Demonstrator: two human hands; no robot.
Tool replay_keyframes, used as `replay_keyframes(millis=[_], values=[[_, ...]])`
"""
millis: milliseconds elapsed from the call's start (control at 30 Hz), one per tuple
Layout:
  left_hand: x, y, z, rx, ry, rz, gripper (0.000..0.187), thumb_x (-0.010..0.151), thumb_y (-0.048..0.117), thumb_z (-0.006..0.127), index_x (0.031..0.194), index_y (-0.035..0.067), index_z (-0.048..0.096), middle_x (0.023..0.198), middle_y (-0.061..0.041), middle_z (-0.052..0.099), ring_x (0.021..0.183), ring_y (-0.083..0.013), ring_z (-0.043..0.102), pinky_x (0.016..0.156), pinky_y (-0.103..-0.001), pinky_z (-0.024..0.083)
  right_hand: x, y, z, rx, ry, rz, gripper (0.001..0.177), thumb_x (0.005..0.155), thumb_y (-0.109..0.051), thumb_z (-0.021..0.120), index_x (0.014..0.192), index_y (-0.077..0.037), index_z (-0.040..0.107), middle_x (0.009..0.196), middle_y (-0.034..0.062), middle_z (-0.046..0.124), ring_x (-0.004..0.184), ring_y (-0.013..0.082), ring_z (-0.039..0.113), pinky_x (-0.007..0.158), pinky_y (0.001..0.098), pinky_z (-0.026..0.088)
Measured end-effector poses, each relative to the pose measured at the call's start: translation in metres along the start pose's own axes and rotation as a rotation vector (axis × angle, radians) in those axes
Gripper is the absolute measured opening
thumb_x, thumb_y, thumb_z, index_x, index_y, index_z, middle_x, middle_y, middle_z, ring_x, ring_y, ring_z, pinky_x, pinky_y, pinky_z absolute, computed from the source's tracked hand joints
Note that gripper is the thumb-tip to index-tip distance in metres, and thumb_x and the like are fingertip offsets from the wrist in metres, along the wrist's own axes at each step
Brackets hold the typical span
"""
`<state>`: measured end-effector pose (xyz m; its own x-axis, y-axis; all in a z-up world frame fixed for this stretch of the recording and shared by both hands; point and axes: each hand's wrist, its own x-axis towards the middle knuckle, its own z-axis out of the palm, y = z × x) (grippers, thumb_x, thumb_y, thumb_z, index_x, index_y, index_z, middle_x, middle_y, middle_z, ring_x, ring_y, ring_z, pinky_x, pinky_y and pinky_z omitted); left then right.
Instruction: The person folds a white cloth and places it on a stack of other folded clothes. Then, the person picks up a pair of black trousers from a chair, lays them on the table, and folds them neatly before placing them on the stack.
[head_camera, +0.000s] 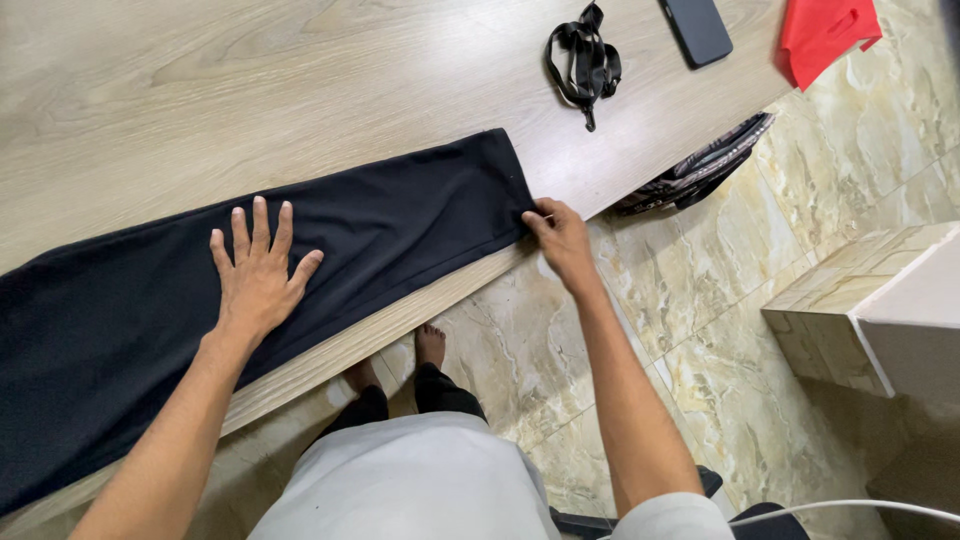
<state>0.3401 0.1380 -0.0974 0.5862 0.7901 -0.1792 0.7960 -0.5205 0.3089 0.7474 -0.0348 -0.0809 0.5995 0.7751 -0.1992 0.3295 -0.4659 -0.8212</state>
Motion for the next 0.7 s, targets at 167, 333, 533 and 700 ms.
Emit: replay_keyframes(millis=[167,333,533,700], values=[[0.001,-0.004,-0.002,0.007,-0.028,0.023,0.086,0.097,0.065,0.040,0.165,0.022,0.009,0.172,-0.018,0.002,0.156,-0.0441,-0.001,0.118,-0.070,0.000,0.010,0.020,-0.039,0.191,-0.164,0.094,0.020,0.097,-0.014,0.070,0.110,0.001,0.076,0.094,0.0016,0.074,0.085,0.0081,0.061,0.079,0.0243,0.050],[-0.001,-0.005,-0.012,0.019,-0.045,0.068,0.090,0.094,0.067,0.043,0.164,0.021,0.010,0.169,-0.020,0.003,0.154,-0.0452,0.000,0.117,-0.070,0.002,0.014,0.022,-0.035,0.161,-0.186,0.086,0.019,0.096,-0.011,0.071,0.110,0.001,0.075,0.094,0.0024,0.074,0.084,0.0089,0.061,0.078,0.0248,0.051],[-0.029,0.031,-0.014,0.086,0.167,0.165,0.072,0.106,0.054,0.043,0.166,0.016,0.031,0.176,-0.018,0.021,0.162,-0.0376,0.014,0.129,-0.065,0.007,0.011,0.001,-0.049,-0.168,-0.264,0.073,0.035,0.091,-0.027,0.076,0.114,-0.001,0.074,0.098,0.0077,0.076,0.088,0.0137,0.068,0.079,0.0297,0.054],[-0.061,0.084,0.008,0.254,0.154,0.286,0.069,0.102,0.052,0.046,0.161,0.017,0.038,0.170,-0.013,0.028,0.159,-0.0314,0.018,0.127,-0.056,0.005,0.028,-0.022,-0.033,-0.147,-0.109,0.101,0.040,0.095,-0.033,0.072,0.125,-0.007,0.070,0.105,0.0115,0.076,0.086,0.0180,0.069,0.078,0.0324,0.055]])
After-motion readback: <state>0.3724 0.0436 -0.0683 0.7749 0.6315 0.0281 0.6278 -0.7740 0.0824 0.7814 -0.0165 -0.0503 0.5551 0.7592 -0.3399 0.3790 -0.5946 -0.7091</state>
